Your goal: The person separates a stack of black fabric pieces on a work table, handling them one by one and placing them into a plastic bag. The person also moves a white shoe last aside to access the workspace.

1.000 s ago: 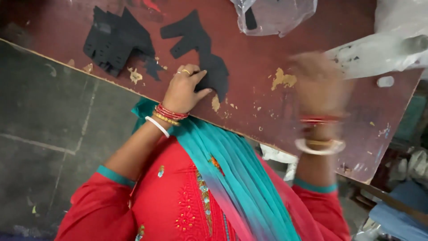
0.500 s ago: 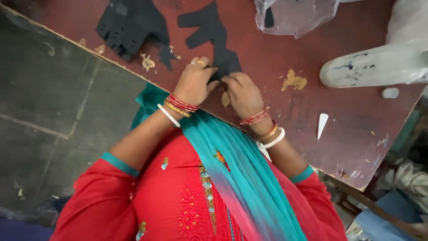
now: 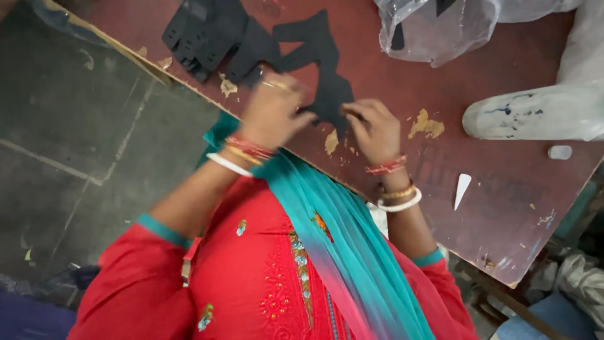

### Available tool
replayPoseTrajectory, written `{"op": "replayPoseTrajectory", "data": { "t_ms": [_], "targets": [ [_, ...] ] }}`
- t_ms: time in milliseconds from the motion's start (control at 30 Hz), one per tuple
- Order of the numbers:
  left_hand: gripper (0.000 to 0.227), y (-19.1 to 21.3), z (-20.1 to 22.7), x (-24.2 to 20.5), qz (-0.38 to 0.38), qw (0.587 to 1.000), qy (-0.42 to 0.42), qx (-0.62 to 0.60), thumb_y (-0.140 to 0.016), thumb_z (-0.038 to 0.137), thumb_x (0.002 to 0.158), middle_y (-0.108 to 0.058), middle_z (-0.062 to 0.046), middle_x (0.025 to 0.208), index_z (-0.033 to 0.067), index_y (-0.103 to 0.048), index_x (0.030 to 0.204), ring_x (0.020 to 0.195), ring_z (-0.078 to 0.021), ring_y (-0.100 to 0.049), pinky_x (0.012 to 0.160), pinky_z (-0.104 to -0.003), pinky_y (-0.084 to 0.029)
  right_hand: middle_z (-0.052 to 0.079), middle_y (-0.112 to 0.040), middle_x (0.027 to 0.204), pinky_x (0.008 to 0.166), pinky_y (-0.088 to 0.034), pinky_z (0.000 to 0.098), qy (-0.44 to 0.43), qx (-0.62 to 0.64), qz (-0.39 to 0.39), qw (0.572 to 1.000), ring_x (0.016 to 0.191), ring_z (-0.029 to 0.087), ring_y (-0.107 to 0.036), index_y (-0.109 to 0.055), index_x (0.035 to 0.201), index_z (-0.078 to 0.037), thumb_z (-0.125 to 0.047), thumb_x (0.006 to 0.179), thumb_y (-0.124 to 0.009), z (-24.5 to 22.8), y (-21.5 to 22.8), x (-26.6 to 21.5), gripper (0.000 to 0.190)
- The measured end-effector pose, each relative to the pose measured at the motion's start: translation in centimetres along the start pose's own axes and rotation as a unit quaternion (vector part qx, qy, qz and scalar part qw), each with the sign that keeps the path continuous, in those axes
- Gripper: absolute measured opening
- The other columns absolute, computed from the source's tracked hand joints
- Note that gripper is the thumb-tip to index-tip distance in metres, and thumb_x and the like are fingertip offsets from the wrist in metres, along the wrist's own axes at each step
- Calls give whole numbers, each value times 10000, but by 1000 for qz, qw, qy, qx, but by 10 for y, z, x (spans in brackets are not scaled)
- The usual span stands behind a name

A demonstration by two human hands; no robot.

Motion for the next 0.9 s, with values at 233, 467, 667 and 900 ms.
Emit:
{"op": "replayPoseTrajectory", "data": {
  "t_ms": [233, 467, 667, 900],
  "targets": [
    [306, -45, 13, 1, -44, 998, 34, -38, -799, 205, 805, -639, -170, 1060, -3, -727, 1018, 1036, -380, -586, 897, -474, -490, 161, -663, 1073, 873, -548, 425, 125, -180, -43, 975, 1015, 370, -663, -723, 1108, -42, -8, 906, -688, -8, -33, 7, 208],
    [336, -16, -8, -5, 14, 999, 38, -24, -801, 232, 847, -647, -170, 1085, -5, -729, 1074, 1065, -373, -594, 953, -474, -490, 143, -669, 1079, 871, -558, 406, 106, -126, -63, 984, 1005, 336, -679, -723, 1125, -56, -20, 925, -686, -9, -6, -14, 206],
    [458, 69, -26, 4, 144, 985, 79, 46, -839, 283, 824, -659, -210, 1100, -25, -719, 1141, 1086, -406, -580, 951, -484, -480, 135, -701, 1081, 791, -577, 348, 0, -74, -7, 997, 934, 281, -722, -755, 1114, -75, -44, 950, -714, 18, 22, -9, 172],
    [382, -52, 0, 10, -37, 997, 54, 40, -826, 324, 806, -620, -214, 1010, -13, -682, 915, 1015, -415, -597, 875, -504, -504, 156, -666, 1070, 817, -564, 387, 104, -88, -44, 990, 955, 331, -689, -747, 1135, -60, -16, 933, -717, 9, -20, 37, 208]
  ]
}}
Point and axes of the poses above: each hand's wrist, its own x-axis towards the middle knuckle, its own y-axis out of the back of the hand, z = x × y, the point moved 6 cm from there along x, towards the middle knuckle
